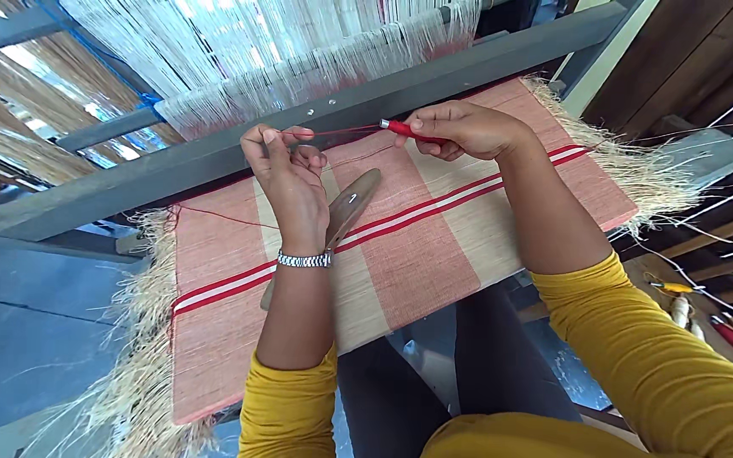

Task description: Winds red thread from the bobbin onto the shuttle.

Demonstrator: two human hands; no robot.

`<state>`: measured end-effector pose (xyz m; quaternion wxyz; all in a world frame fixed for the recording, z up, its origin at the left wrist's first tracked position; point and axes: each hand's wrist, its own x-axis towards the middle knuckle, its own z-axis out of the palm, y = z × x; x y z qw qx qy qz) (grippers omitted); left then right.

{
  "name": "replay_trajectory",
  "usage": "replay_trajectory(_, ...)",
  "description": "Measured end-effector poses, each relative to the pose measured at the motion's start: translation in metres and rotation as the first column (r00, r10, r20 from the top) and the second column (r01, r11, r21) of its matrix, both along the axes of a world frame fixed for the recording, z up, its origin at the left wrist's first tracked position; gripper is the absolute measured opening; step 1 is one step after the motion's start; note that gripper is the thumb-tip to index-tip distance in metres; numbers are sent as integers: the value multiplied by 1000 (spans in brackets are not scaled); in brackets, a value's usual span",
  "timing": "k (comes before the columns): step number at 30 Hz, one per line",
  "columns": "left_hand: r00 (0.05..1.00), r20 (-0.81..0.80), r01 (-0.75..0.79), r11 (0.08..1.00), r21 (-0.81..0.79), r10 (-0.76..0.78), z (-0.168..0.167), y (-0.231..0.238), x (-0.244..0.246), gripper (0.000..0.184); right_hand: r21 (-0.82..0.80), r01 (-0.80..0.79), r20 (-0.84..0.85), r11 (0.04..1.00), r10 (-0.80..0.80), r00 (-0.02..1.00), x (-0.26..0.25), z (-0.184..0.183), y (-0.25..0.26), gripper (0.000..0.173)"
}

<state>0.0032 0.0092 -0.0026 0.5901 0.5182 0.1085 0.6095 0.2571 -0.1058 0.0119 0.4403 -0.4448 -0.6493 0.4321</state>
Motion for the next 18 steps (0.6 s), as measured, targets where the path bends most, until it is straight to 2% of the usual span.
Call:
replay_trajectory(4,1000,27,-2,1000,25,1,-1,1,-1,14,14,53,113,998,-55,992,1,-1,0,31)
replay_trajectory(7,996,91,15,999,-37,-11,3,-1,-3,13,80,112,242,991,-128,962,2,-2,2,23)
replay_trajectory(11,997,76,27,999,-36,-24,2,-3,0,13,168,212,327,963,-258,909,3,-5,6,23)
replay_trajectory(15,999,24,44,999,7,-45,0,-4,5,14,261,274,284,925,-345,895,0,-4,9,24)
replay_trajectory(18,998,-36,61,997,49,-59,-3,-5,9,13,219,225,156,949,-262,952,-4,-2,7,29)
